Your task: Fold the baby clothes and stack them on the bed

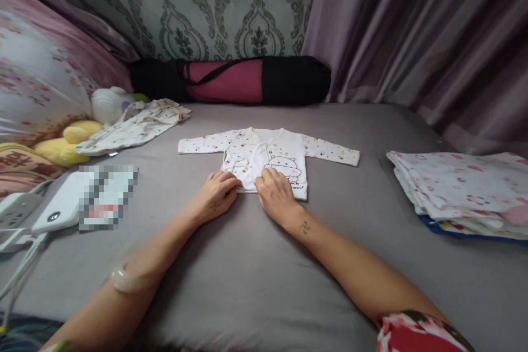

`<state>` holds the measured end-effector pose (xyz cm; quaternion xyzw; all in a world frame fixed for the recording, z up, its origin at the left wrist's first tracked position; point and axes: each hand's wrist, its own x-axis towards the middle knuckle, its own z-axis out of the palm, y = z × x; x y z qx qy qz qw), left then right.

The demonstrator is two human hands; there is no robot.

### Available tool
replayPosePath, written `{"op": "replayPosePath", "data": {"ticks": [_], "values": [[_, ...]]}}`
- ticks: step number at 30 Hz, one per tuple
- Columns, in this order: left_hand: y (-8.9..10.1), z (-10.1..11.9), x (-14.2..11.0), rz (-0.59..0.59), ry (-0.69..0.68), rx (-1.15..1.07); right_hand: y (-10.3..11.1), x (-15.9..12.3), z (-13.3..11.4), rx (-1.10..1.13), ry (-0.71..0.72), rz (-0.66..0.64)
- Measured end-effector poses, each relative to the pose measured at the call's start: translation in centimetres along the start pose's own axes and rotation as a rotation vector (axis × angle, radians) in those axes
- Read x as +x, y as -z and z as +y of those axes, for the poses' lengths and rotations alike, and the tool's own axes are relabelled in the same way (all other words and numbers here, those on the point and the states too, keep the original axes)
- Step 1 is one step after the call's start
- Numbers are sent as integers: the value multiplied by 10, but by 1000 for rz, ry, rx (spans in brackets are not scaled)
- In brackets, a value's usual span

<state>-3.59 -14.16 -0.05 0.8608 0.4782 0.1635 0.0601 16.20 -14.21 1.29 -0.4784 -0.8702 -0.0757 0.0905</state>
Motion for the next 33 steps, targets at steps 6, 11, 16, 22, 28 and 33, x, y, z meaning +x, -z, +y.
{"op": "replayPosePath", "data": {"ticks": [6,11,16,22,28,33], "values": [[-2,-2,0,19,10,15,0,-1,-4,-35,-7,-22],[2,-1,-1,28,-2,3,-1,0,0,137,-73,-28],[8,3,-1,20,-6,-31,2,4,3,210,-141,-52],[4,0,-1,70,-42,-74,-14,1,1,219,-6,-42],[-3,1,0,-16,-75,-73,-18,-2,-1,405,-31,-218],[-13,-1,0,-71,-58,-33,-9,13,24,743,-35,-260]]}}
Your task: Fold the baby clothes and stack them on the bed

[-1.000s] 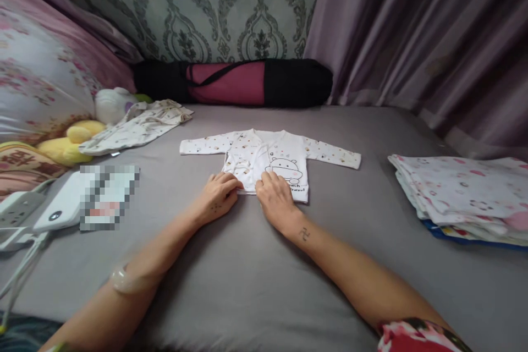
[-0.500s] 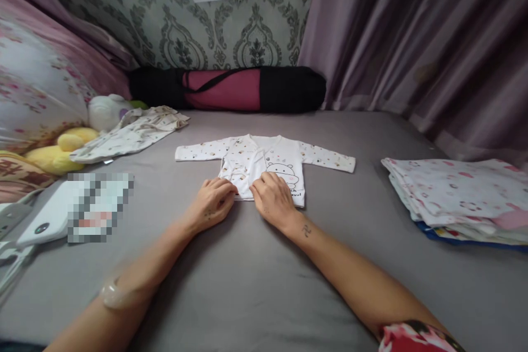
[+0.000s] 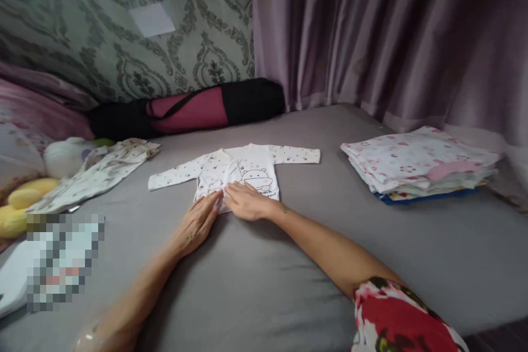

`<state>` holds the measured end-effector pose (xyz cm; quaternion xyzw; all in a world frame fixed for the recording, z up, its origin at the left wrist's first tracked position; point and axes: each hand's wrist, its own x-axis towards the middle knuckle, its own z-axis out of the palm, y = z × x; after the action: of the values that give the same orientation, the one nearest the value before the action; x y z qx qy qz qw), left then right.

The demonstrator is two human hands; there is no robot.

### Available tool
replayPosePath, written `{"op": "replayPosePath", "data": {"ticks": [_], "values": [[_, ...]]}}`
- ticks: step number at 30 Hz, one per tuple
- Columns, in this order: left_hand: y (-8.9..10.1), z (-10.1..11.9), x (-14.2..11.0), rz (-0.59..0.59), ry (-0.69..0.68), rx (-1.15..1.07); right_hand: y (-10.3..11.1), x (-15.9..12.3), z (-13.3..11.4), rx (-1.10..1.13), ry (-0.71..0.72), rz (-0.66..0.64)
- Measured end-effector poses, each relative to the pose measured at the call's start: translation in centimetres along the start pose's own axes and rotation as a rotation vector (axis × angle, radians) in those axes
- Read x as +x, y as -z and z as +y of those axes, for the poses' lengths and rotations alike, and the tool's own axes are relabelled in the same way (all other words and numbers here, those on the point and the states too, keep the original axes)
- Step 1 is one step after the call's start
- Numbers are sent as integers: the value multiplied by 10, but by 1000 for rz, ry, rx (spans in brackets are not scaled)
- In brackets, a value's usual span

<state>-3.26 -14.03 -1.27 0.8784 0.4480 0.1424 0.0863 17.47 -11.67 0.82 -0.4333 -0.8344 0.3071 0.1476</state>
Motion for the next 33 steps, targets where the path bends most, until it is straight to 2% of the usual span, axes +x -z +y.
{"op": "replayPosePath", "data": {"ticks": [3,6,7,9,11,12,14,18,22,25,28,33], "values": [[-5,-2,1,14,-23,42,33,10,27,180,-42,164],[-7,-1,2,54,-49,67,78,12,68,132,-250,403],[-8,0,3,66,-56,71,94,9,83,86,-332,465],[-8,1,3,93,-65,73,122,-1,110,-15,-600,607],[-8,1,3,121,-72,72,140,-16,132,-90,-840,719],[-9,0,3,133,-76,71,144,-23,140,-109,-934,734],[-10,0,3,148,-84,70,143,-36,150,-118,-1013,742],[-7,2,5,145,-76,71,129,-44,153,-190,-1078,736],[9,12,19,84,-20,75,126,-43,151,-218,-1128,696],[20,19,42,66,41,101,130,-44,152,-141,-1166,676],[21,22,74,115,45,82,133,-46,154,-93,-1168,669],[-5,24,136,138,-45,-103,136,-43,159,-83,-1082,645]]}}
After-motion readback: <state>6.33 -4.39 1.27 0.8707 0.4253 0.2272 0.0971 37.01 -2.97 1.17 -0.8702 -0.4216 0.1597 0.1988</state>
